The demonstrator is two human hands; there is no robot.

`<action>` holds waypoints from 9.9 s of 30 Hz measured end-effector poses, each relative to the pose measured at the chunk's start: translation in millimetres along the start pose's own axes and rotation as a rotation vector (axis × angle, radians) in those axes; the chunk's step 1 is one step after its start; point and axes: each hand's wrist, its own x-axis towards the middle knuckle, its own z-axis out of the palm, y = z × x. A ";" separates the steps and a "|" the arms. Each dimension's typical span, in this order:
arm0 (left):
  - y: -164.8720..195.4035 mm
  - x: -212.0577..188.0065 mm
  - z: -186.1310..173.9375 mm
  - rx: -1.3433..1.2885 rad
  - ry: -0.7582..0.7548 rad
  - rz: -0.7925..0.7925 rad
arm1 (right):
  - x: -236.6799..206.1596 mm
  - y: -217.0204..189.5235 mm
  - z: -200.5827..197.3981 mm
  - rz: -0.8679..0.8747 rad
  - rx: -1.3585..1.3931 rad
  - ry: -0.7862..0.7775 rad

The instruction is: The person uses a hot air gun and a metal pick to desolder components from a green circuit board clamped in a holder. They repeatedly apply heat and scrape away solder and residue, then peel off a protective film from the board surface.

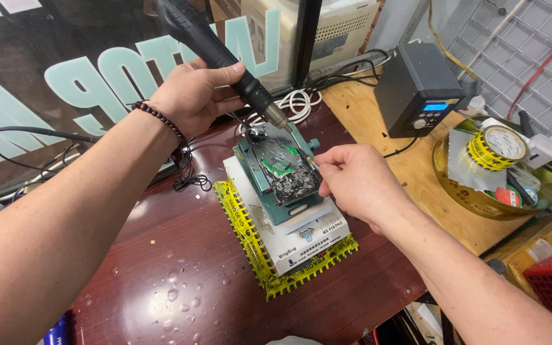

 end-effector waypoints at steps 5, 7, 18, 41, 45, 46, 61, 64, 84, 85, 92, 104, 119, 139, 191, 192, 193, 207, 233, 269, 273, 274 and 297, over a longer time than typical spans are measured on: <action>0.7 -1.1 2.7 -0.005 0.007 -0.006 | -1.8 0.8 -0.6 -0.024 -0.064 0.008; -0.2 -0.2 5.1 -0.011 0.012 -0.017 | -1.7 1.0 -0.4 -0.020 -0.093 0.021; 3.0 -3.0 19.4 0.056 0.072 -0.067 | 8.5 15.3 9.0 -0.206 -0.168 0.112; 6.8 -15.8 22.9 0.076 0.049 -0.027 | 3.9 4.8 2.6 -0.040 -0.102 0.044; 3.8 -14.6 22.1 0.044 0.036 -0.024 | 3.4 7.9 3.6 -0.060 -0.143 0.069; 3.4 -14.2 21.2 0.044 0.027 -0.009 | 3.8 7.6 4.6 -0.061 -0.132 0.066; 0.2 -10.3 19.7 0.061 0.036 0.011 | -3.7 7.4 13.2 -0.157 -0.196 0.109; -0.7 -9.5 21.2 0.053 0.032 0.008 | -6.5 11.8 14.6 -0.226 -0.256 0.158; 5.7 -9.1 15.3 0.133 0.075 0.046 | 16.6 34.6 4.7 -0.627 -0.517 0.238; 5.6 -8.2 15.7 0.134 0.083 0.040 | 20.2 36.1 3.5 -0.640 -0.499 0.235; 2.7 -4.6 20.8 0.105 0.090 0.018 | 51.5 49.2 -10.3 -0.404 -0.140 0.008; 4.2 20.5 3.8 -0.133 0.270 0.097 | 70.4 36.6 -34.4 -0.023 0.299 0.041; 28.4 -94.5 -26.3 0.223 0.522 -0.160 | 123.6 12.6 -15.4 -0.601 -0.467 0.001; -4.6 -106.7 -72.1 0.571 0.377 -0.577 | 98.5 61.0 -78.3 -0.326 -0.283 0.016; 0.7 12.4 33.7 0.005 0.196 0.005 | 90.4 49.3 -47.5 0.004 0.472 -0.336; 0.9 12.9 34.6 0.007 0.198 0.004 | 90.6 50.2 -48.2 0.010 0.487 -0.343; 1.2 13.4 35.4 0.009 0.200 0.005 | 91.2 50.9 -48.7 0.012 0.483 -0.343; 21.0 -3.2 31.4 0.029 0.188 0.030 | 102.5 67.8 -54.1 0.192 0.852 -0.220; 3.7 -123.4 -95.8 0.304 0.280 -0.382 | 163.1 19.4 -41.5 -0.021 -0.145 -0.004; 10.7 6.2 27.5 -0.006 0.204 0.018 | 54.0 13.9 -30.3 -0.367 -0.322 0.055; 8.4 6.1 36.9 0.012 0.206 -0.014 | 45.5 6.3 -28.3 -0.386 -0.412 0.082; 8.5 5.9 37.8 0.009 0.208 -0.018 | 43.5 4.8 -26.0 -0.420 -0.413 0.106; 5.3 5.0 38.5 0.024 0.231 -0.006 | 43.0 7.4 -7.9 -0.384 -0.296 0.154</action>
